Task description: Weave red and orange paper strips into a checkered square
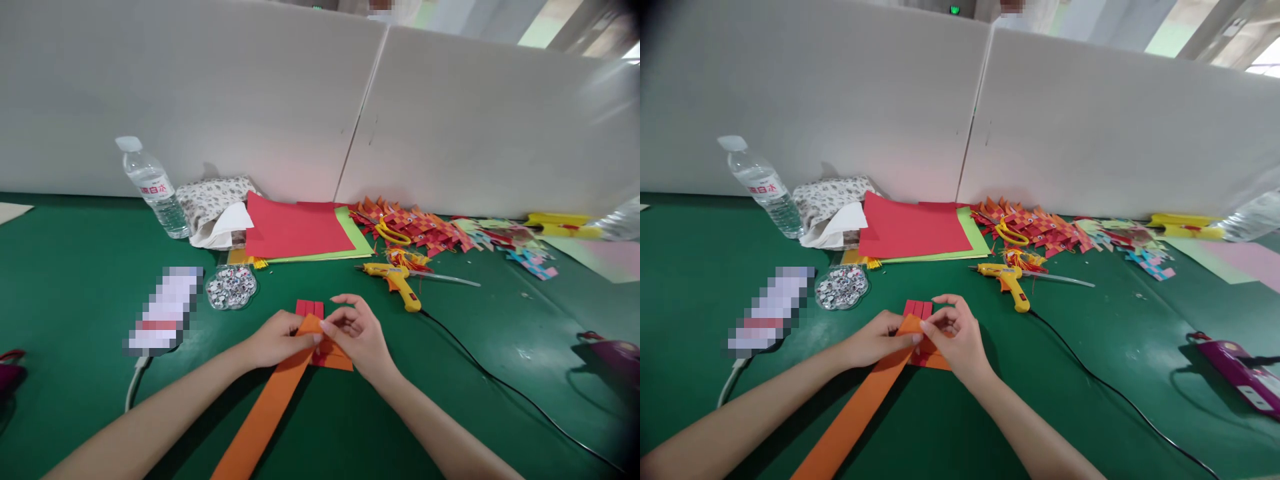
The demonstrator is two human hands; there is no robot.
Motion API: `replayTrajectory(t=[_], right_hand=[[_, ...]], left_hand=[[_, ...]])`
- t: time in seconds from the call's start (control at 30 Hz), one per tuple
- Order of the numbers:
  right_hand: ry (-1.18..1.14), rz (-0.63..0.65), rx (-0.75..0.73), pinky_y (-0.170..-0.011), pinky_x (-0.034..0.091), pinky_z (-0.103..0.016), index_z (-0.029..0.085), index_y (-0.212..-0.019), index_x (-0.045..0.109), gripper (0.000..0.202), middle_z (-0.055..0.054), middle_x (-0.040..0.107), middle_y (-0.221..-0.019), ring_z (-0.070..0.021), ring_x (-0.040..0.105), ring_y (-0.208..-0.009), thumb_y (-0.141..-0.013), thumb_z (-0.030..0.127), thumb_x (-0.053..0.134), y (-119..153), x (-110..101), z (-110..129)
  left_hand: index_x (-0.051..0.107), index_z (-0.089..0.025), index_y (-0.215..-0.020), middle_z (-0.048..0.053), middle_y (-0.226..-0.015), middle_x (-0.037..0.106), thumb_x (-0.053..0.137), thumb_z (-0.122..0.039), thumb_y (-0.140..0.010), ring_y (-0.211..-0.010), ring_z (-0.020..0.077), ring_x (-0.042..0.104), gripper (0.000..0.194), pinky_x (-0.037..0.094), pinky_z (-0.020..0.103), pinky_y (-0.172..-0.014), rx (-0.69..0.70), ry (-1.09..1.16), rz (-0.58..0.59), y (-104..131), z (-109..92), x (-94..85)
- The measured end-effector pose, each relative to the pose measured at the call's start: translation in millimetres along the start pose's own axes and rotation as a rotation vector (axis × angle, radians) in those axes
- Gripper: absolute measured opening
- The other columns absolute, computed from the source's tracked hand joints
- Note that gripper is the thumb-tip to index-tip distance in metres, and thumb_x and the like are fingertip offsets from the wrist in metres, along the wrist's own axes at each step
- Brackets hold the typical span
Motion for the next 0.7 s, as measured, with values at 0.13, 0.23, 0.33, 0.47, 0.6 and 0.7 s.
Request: replayTrajectory(t=[0.13, 0.23, 0.33, 0.47, 0.6, 0.7], right_hand=[[0.010, 0.030, -0.017, -0.060, 0.050, -0.027, 0.022, -0.102, 0.045, 0.042, 0.001, 0.066, -0.068, -0.0155, 0.064, -0.064, -0.071, 0.033, 0.071, 3.4, 4.5, 2.8], [0.027, 0.042, -0.027, -0.060, 0.051, -0.027, 0.022, -0.102, 0.046, 0.041, 0.001, 0.067, -0.069, -0.0158, 0.065, -0.063, -0.071, 0.030, 0.072, 4.8, 4.0, 6.4], [0.051, 0.070, -0.022, -0.060, 0.051, -0.028, 0.023, -0.104, 0.047, 0.042, 0.000, 0.069, -0.071, -0.0173, 0.067, -0.064, -0.071, 0.030, 0.071, 6.3, 5.6, 6.2], [0.054, 0.095, -0.008, -0.062, 0.053, -0.030, 0.023, -0.106, 0.046, 0.042, 0.001, 0.069, -0.069, -0.0181, 0.067, -0.064, -0.072, 0.030, 0.071, 8.7, 11.1, 4.2], [0.080, 0.069, -0.028, -0.059, 0.053, -0.029, 0.024, -0.106, 0.046, 0.042, 0.002, 0.067, -0.068, -0.0175, 0.066, -0.062, -0.072, 0.028, 0.071, 8.4, 11.4, 6.9], [0.113, -0.040, -0.077, -0.058, 0.051, -0.029, 0.023, -0.101, 0.049, 0.036, 0.001, 0.065, -0.070, -0.0166, 0.063, -0.061, -0.072, 0.029, 0.070, 3.3, -4.9, 12.8]], left_hand=[[0.061, -0.011, -0.069, 0.002, -0.062, 0.063, 0.048, -0.038, -0.086, -0.058, 0.0110, 0.055, 0.035, 0.040, 0.020, -0.056, 0.023, 0.012, 0.002, 0.0, -4.4, 1.3], [0.061, -0.011, -0.068, 0.002, -0.059, 0.062, 0.051, -0.038, -0.085, -0.055, 0.0102, 0.054, 0.033, 0.039, 0.019, -0.054, 0.003, 0.031, -0.035, -0.2, -3.0, -0.6], [0.060, -0.011, -0.066, 0.001, -0.059, 0.061, 0.054, -0.039, -0.082, -0.054, 0.0098, 0.053, 0.033, 0.037, 0.018, -0.051, -0.016, 0.056, -0.062, 0.0, -0.2, -1.6], [0.060, -0.011, -0.065, 0.003, -0.060, 0.062, 0.055, -0.043, -0.082, -0.056, 0.0112, 0.055, 0.037, 0.042, 0.020, -0.055, -0.026, 0.145, -0.025, 0.9, 1.4, 2.9], [0.062, -0.011, -0.066, 0.003, -0.061, 0.062, 0.057, -0.044, -0.080, -0.057, 0.0115, 0.056, 0.036, 0.045, 0.022, -0.058, -0.030, 0.251, -0.013, 0.7, 0.9, 5.7], [0.063, -0.010, -0.070, 0.002, -0.062, 0.060, 0.060, -0.046, -0.076, -0.054, 0.0108, 0.053, 0.037, 0.042, 0.021, -0.053, -0.084, 0.265, -0.044, -0.5, 6.6, 4.0]])
Point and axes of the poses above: each hand's wrist, its own y-axis away from the middle knuckle, its own x-axis out of the palm, z = x × y, the point moved 9 cm from there along -y, towards the middle knuckle
